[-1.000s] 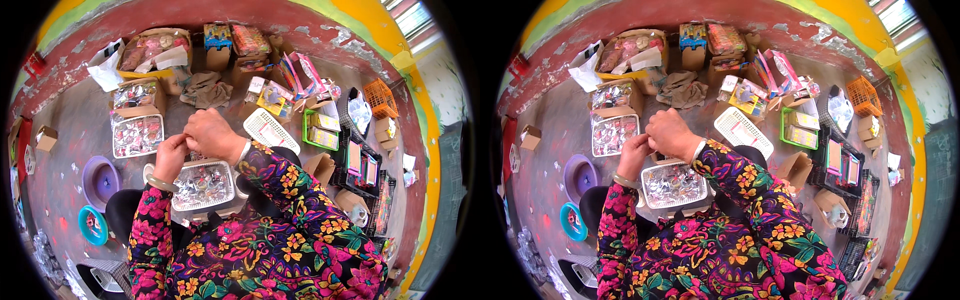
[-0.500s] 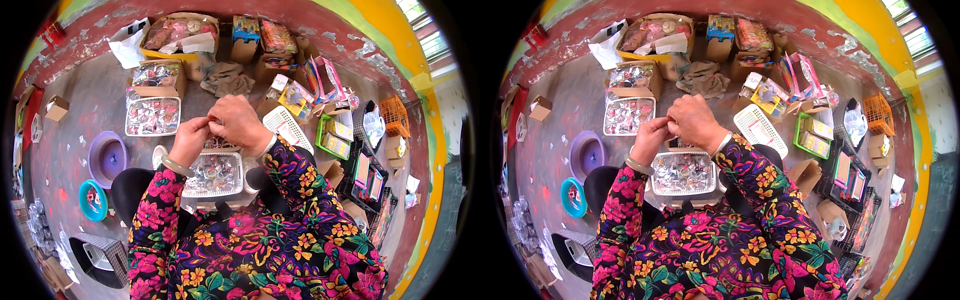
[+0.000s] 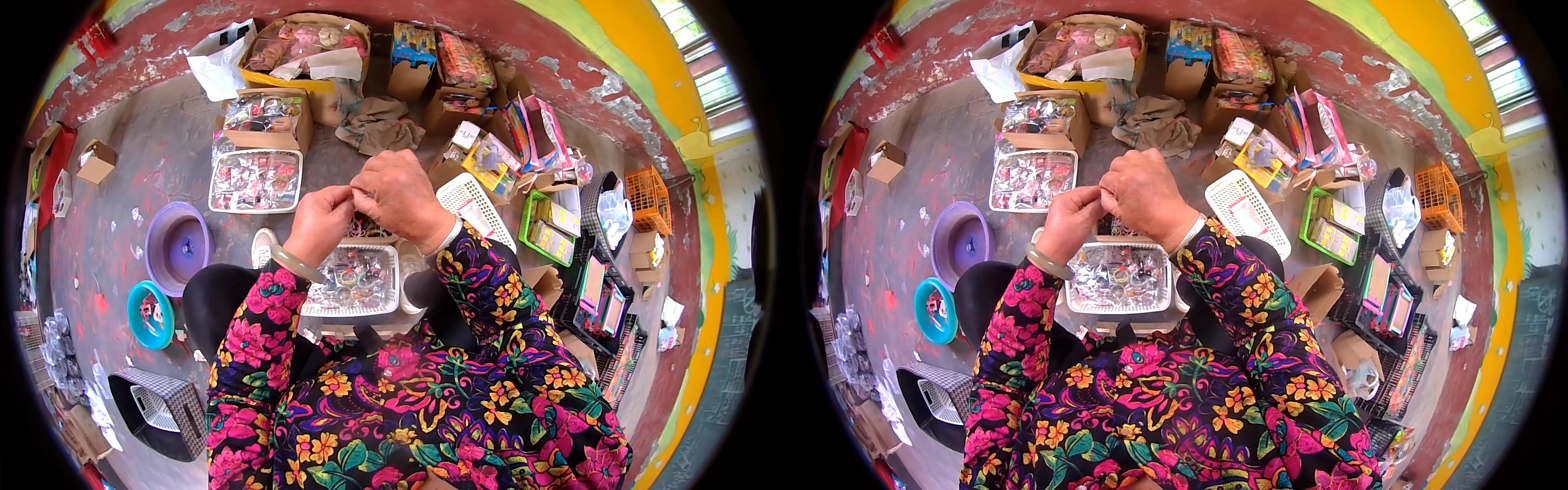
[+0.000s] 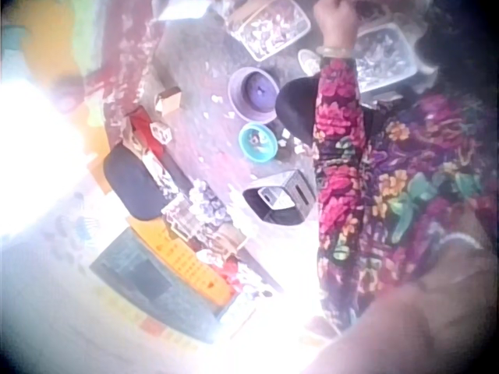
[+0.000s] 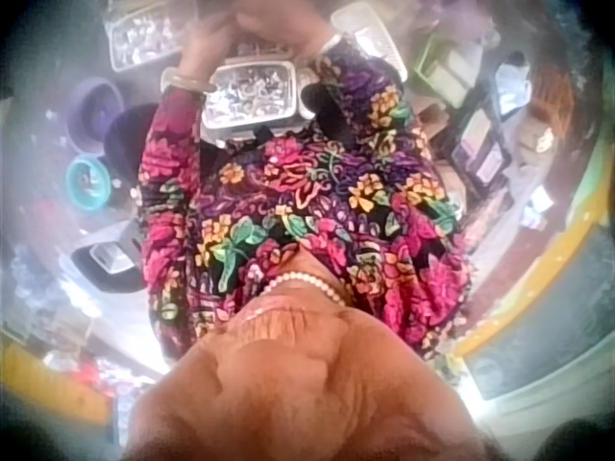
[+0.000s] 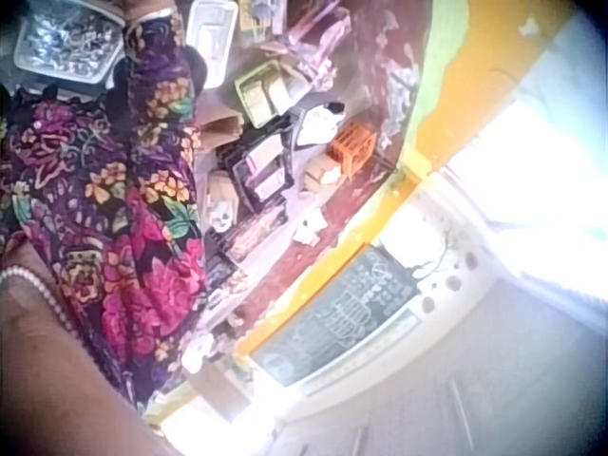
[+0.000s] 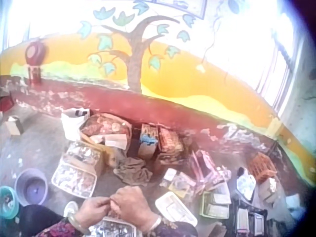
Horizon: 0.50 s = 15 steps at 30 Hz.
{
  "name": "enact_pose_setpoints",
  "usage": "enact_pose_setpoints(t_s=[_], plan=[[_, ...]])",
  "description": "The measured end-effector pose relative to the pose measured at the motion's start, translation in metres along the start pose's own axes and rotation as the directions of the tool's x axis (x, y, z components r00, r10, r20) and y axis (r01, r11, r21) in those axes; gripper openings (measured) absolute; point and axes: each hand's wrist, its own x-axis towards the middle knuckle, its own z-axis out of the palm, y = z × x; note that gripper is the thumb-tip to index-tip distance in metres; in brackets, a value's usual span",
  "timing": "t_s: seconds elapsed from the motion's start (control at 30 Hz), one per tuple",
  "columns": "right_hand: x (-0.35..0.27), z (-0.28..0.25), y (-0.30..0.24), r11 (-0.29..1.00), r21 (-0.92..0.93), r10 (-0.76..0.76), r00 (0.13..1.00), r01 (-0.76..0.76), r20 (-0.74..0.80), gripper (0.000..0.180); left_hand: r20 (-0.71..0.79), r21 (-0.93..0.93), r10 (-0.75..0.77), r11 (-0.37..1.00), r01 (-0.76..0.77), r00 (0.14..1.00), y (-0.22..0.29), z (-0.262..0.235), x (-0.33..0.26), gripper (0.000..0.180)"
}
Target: The person sits on the floor and repeatedly picks up small items, places them into clear plastic bags, and seals the bags. The person then places the sealed bags into a white plastic basket. The process is repeated with multiple small items from a tray.
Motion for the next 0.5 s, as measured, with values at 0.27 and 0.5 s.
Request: enact_pose_setpoints(t_s=[0.27, 0.5], plan=[[-0.002, 0.007, 0.004, 0.994, 0.099, 0.067, 0.992, -0.056, -0.111, 0.009, -0.057, -0.232, -0.014, 0.973, 0.000, 0.998, 0.001, 0.003, 0.001, 0.022], [0.004, 0.000, -0.007, 1.000, 0.005, 0.029, 0.993, -0.028, -0.113, 0.008, -0.056, -0.152, 0.004, 0.988, -0.013, 0.998, 0.004, -0.001, -0.001, 0.023]])
